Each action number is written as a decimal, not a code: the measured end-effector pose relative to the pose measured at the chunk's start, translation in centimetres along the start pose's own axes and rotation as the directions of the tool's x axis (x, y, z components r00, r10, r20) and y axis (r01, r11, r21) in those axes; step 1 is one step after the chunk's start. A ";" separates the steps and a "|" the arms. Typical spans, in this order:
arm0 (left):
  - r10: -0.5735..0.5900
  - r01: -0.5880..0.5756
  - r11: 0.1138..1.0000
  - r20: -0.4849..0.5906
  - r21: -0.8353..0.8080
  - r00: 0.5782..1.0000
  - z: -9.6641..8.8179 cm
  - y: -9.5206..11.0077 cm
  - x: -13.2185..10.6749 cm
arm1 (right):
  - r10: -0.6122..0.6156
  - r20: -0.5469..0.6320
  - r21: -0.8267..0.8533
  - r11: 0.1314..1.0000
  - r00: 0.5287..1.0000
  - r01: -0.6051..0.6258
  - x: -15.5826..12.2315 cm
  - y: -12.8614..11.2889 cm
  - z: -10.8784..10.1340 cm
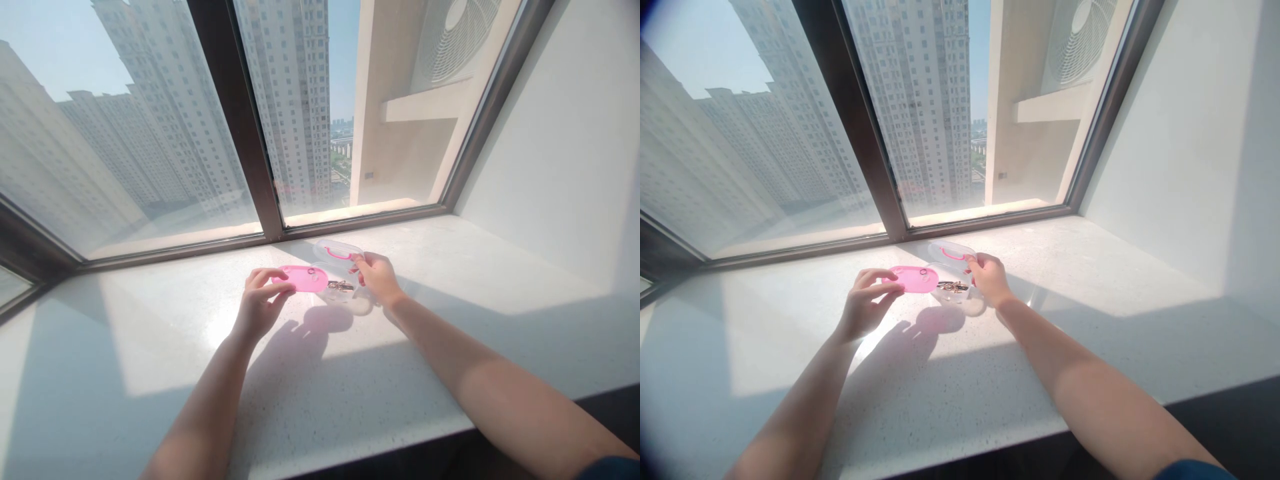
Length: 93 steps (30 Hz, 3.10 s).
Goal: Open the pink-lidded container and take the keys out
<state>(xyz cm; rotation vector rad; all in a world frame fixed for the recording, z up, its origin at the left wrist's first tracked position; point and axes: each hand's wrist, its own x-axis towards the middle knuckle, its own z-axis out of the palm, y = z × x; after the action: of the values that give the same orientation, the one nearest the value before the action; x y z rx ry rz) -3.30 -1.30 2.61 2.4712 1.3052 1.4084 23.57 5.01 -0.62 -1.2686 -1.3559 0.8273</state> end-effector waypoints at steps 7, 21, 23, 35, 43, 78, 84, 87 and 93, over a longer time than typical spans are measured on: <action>-0.132 0.135 0.980 -0.028 0.148 0.991 -4.2 -4.4 -0.5 | 0.022 -0.108 0.039 0.999 0.994 -0.018 0.9 0.5 -0.3; -0.658 0.581 0.746 0.229 0.324 0.718 -7.1 -6.5 -0.9 | -0.016 -0.081 0.003 1.000 0.997 0.016 0.6 0.3 -0.4; -0.723 0.644 0.679 0.164 0.352 0.671 -7.3 -6.5 -0.8 | -0.028 -0.074 -0.006 1.000 0.997 0.027 0.6 0.3 -0.4; -0.820 0.768 0.473 -0.105 0.431 0.563 -7.7 -7.7 -1.3 | -0.074 -0.066 -0.038 0.997 0.995 0.072 0.5 0.2 -0.4; -0.781 0.831 0.468 -0.299 0.300 0.548 -8.3 -6.3 -0.9 | -0.052 -0.066 -0.058 0.997 0.996 0.048 0.4 0.0 -0.5; -0.592 0.829 0.332 0.584 -0.450 0.555 1.5 0.5 -0.5 | -0.139 0.310 0.189 0.979 0.941 0.083 -2.4 -2.4 1.6; -0.687 0.793 0.439 0.410 -0.422 0.599 0.2 -0.2 0.0 | -0.116 0.460 0.299 0.954 0.880 -0.030 -2.3 -1.9 1.8; -0.762 0.784 0.537 0.220 -0.310 0.609 -1.8 -1.9 0.3 | -0.064 0.439 0.252 0.966 0.896 -0.055 -1.9 -1.2 1.7; -0.740 0.765 0.643 -0.230 0.031 0.632 -5.7 -4.7 -0.3 | 0.070 0.410 0.093 0.989 0.909 -0.118 -1.0 0.4 1.5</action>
<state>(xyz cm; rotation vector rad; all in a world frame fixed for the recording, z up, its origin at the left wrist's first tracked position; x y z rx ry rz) -10.54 -0.49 3.98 1.4562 2.1672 1.3417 22.12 4.34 -1.51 -1.1147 -1.5531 1.2734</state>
